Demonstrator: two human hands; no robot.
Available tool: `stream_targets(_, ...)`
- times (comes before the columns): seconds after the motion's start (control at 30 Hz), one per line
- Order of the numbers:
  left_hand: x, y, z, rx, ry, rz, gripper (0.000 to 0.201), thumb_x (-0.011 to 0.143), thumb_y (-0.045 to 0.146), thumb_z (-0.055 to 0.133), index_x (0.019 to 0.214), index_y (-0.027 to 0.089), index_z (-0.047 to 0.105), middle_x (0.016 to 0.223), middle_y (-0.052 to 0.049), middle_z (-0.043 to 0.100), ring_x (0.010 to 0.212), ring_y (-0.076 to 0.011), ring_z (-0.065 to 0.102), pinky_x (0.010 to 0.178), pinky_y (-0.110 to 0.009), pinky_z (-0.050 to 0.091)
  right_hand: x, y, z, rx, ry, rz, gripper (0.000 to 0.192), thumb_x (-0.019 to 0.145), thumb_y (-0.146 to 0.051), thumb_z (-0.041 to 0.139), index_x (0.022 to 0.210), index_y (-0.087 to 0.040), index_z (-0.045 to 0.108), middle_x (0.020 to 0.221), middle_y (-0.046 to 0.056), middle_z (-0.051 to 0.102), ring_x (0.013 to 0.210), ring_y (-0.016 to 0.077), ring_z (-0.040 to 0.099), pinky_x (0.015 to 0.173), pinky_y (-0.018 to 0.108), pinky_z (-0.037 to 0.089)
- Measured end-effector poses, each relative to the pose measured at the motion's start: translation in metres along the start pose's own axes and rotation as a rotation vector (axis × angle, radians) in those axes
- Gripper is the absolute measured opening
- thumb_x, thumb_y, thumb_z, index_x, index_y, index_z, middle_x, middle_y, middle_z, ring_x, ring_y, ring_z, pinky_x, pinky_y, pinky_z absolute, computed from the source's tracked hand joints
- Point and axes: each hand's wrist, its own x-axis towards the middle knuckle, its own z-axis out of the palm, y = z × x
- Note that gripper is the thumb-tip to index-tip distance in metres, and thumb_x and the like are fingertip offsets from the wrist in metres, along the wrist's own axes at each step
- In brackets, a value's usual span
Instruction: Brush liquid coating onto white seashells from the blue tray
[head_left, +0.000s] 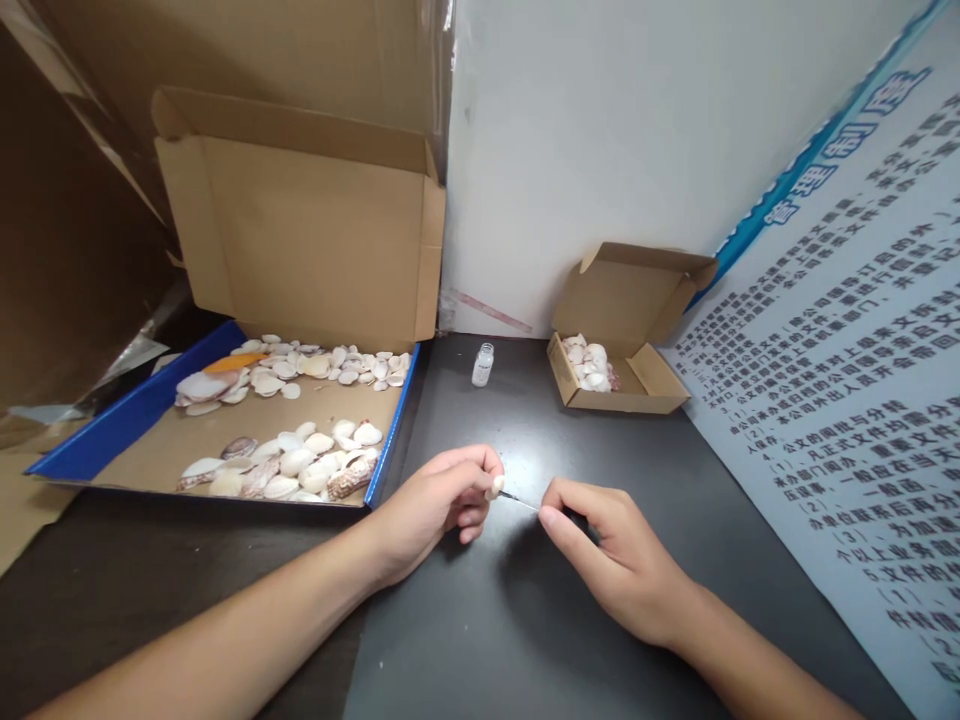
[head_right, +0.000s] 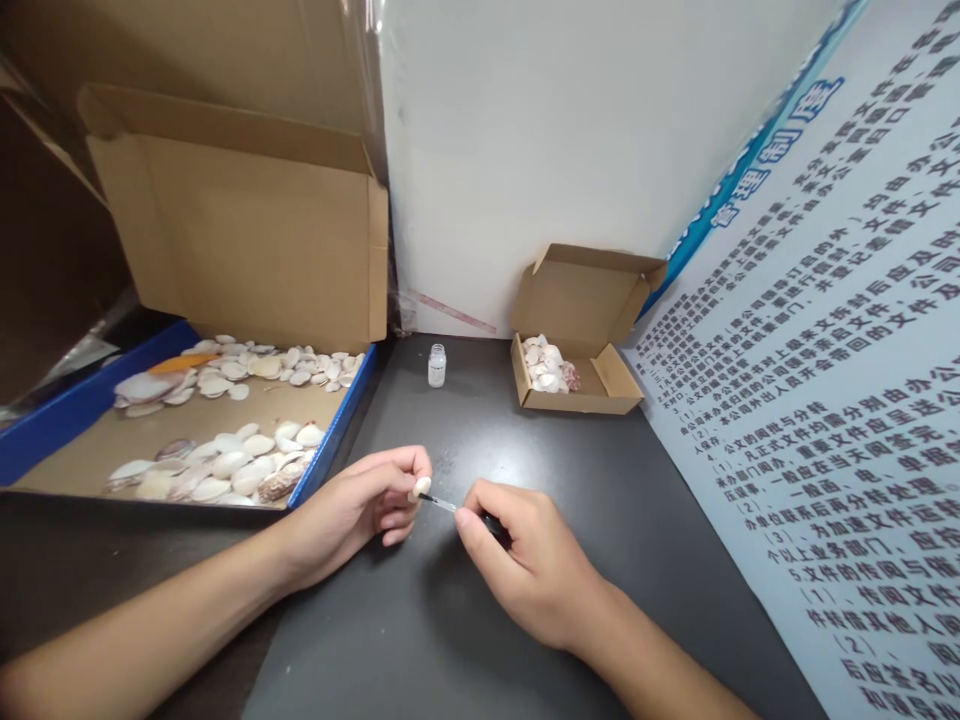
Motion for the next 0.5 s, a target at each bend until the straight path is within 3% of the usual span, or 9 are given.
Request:
stream_targets(0.17, -0.0003, 0.0007, 0.0005, 0.003, -0.002, -0.005, 0.010, 0.077, 0.022, 0.054, 0.071, 0.019, 0.046, 0.057, 0.007, 0.026, 0.051, -0.0086, 0.025, 0.049, -0.021, 0.025, 0.0010, 0.0012, 0.0015, -0.016, 0.009, 0.011, 0.032, 0.101, -0.033, 0.041, 0.072, -0.020, 0.045, 0.062, -0.004, 0.045, 0.057, 0.0117, 0.043, 0.057, 0.026, 0.031)
stream_targets(0.37, -0.0004, 0.0007, 0.0009, 0.022, -0.006, -0.004, 0.011, 0.077, 0.021, 0.054, 0.071, 0.019, 0.045, 0.057, 0.007, 0.027, 0.052, -0.0088, 0.025, 0.049, -0.022, 0.025, 0.0029, 0.0031, 0.0021, -0.102, 0.021, 0.135, 0.033, 0.098, -0.033, 0.043, 0.068, -0.020, 0.043, 0.059, -0.004, 0.043, 0.056, 0.0122, 0.041, 0.056, 0.027, 0.028)
stream_targets(0.5, 0.0002, 0.0000, 0.0001, 0.021, -0.015, -0.007, 0.010, 0.077, 0.020, 0.053, 0.071, 0.019, 0.046, 0.057, 0.007, 0.028, 0.051, -0.0085, 0.025, 0.049, -0.022, 0.026, 0.0012, 0.0026, 0.0001, -0.037, 0.082, 0.058, 0.033, 0.098, -0.032, 0.043, 0.067, -0.020, 0.041, 0.059, -0.005, 0.041, 0.055, 0.0116, 0.040, 0.055, 0.026, 0.029)
